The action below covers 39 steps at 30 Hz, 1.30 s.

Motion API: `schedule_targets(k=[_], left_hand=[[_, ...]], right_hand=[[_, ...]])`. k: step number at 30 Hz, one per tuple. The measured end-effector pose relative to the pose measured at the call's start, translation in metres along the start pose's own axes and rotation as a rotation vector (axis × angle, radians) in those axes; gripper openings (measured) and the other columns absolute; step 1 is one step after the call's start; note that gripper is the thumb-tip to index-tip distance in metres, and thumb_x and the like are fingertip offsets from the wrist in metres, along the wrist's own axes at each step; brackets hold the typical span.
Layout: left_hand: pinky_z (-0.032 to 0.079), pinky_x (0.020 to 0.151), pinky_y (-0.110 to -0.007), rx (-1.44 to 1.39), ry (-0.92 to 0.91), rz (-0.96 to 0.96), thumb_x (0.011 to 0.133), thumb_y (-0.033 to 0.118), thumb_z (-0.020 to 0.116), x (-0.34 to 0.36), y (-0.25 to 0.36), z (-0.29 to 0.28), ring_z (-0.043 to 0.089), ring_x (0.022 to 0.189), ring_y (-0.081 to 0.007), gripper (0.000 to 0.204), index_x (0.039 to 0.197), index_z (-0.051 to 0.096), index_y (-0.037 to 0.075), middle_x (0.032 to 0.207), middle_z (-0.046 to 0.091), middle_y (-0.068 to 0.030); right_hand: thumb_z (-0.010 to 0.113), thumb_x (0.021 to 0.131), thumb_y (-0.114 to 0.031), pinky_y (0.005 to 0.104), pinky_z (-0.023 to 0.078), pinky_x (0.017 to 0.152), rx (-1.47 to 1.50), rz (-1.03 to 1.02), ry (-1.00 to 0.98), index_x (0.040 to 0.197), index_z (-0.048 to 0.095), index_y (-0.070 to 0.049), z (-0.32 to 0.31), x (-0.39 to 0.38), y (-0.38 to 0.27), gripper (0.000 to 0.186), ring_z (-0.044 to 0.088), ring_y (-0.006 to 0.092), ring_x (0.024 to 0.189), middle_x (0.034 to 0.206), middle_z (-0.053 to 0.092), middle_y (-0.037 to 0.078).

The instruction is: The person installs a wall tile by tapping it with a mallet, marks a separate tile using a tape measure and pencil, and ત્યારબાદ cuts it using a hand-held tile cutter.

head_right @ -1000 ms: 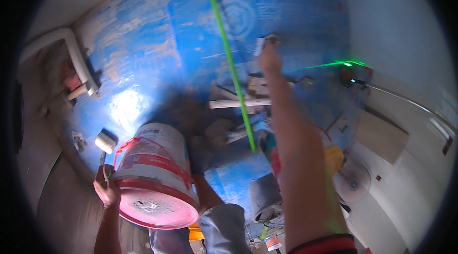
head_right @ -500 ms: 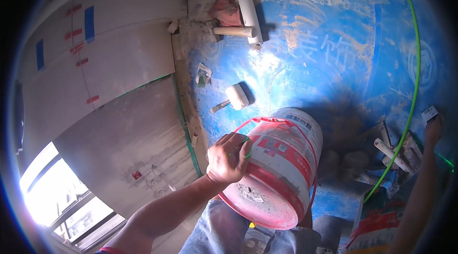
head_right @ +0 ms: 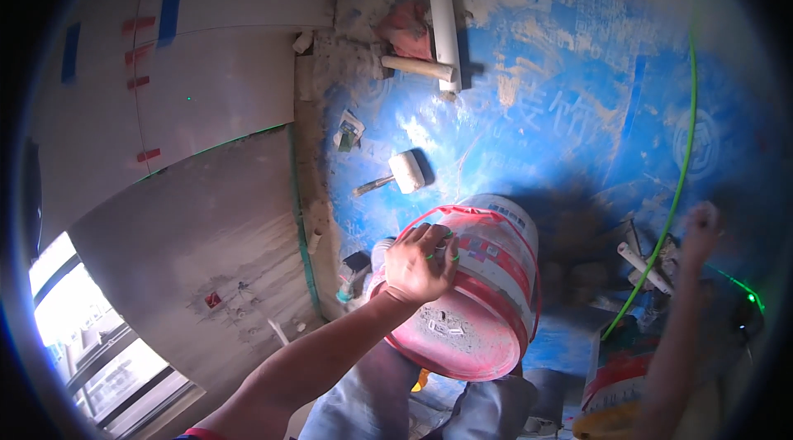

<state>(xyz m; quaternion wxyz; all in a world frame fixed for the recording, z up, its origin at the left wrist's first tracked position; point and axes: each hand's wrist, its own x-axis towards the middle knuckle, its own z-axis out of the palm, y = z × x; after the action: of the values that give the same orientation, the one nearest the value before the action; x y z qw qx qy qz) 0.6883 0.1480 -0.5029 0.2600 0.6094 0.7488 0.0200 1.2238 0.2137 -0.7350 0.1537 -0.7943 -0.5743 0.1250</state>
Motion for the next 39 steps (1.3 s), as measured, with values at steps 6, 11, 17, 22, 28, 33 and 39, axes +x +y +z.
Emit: schedule_targets(k=[6,11,17,22,28,33,39], left_hand=[[0.052,0.068,-0.036,-0.247,0.066,-0.058,0.081,0.036,0.071,-0.004,-0.013,-0.01,0.065,0.081,-0.0268,0.043,0.11,0.061,0.006,0.087,0.063,-0.0112],[0.051,0.07,-0.031,-0.914,-0.084,-0.076,0.084,0.014,0.071,-0.003,-0.036,-0.018,0.066,0.077,-0.0217,0.031,0.113,0.064,0.005,0.095,0.067,-0.0121],[0.051,0.07,-0.031,-0.884,-0.085,0.064,0.085,0.009,0.068,0.012,-0.143,-0.056,0.065,0.076,-0.0205,0.021,0.105,0.068,0.003,0.094,0.067,-0.012],[0.05,0.069,-0.026,-0.935,-0.172,-0.264,0.087,0.0,0.063,0.029,-0.282,-0.147,0.063,0.076,-0.0137,0.016,0.102,0.069,0.0,0.086,0.067,-0.0097],[0.054,0.072,-0.028,-1.13,-0.149,-0.782,0.091,0.0,0.059,-0.058,-0.418,-0.221,0.066,0.078,-0.0165,0.015,0.104,0.065,-0.006,0.09,0.068,-0.0109],[0.054,0.069,-0.029,-1.194,-0.079,-0.956,0.092,0.002,0.059,-0.125,-0.446,-0.248,0.066,0.072,-0.0168,0.015,0.104,0.064,-0.004,0.085,0.069,-0.0117],[0.051,0.058,-0.027,-1.505,-0.006,-0.804,0.086,-0.005,0.062,-0.116,-0.406,-0.26,0.061,0.063,-0.0147,0.011,0.096,0.062,0.0,0.084,0.066,-0.0112]], right_hand=[[0.057,0.096,-0.025,0.022,0.041,0.048,0.881,0.45,-1.022,0.089,0.062,-0.005,-0.06,-0.102,-0.365,0.021,0.051,0.0073,0.052,0.067,0.061,0.003],[0.061,0.093,-0.029,0.0217,0.038,0.05,0.615,0.313,-1.231,0.082,0.063,-0.007,-0.06,-0.131,-0.471,0.025,0.047,0.0061,0.052,0.063,0.057,-0.001],[0.059,0.093,-0.041,0.0248,0.039,0.054,0.593,0.482,-1.319,0.078,0.063,-0.004,-0.04,-0.142,-0.573,0.04,0.049,0.0075,0.057,0.063,0.056,0.0],[0.058,0.091,-0.04,0.0407,0.049,0.073,0.006,-0.158,-0.591,0.095,0.062,-0.002,0.143,-0.123,-0.604,0.039,0.062,0.0317,0.08,0.084,0.065,0.012],[0.063,0.083,-0.025,0.0408,0.048,0.088,-0.475,-0.567,-0.322,0.11,0.058,-0.005,0.266,-0.067,-0.621,0.034,0.058,0.0304,0.104,0.113,0.059,0.012],[0.063,0.077,-0.021,0.0431,0.054,0.081,-0.475,-0.146,-0.708,0.104,0.061,-0.007,0.284,-0.113,-0.657,0.031,0.065,0.032,0.098,0.105,0.065,0.016],[0.073,0.071,-0.021,0.04,0.051,0.055,0.361,0.535,-0.867,0.084,0.065,-0.001,0.149,-0.227,-0.691,0.026,0.065,0.0289,0.06,0.071,0.067,0.015]])
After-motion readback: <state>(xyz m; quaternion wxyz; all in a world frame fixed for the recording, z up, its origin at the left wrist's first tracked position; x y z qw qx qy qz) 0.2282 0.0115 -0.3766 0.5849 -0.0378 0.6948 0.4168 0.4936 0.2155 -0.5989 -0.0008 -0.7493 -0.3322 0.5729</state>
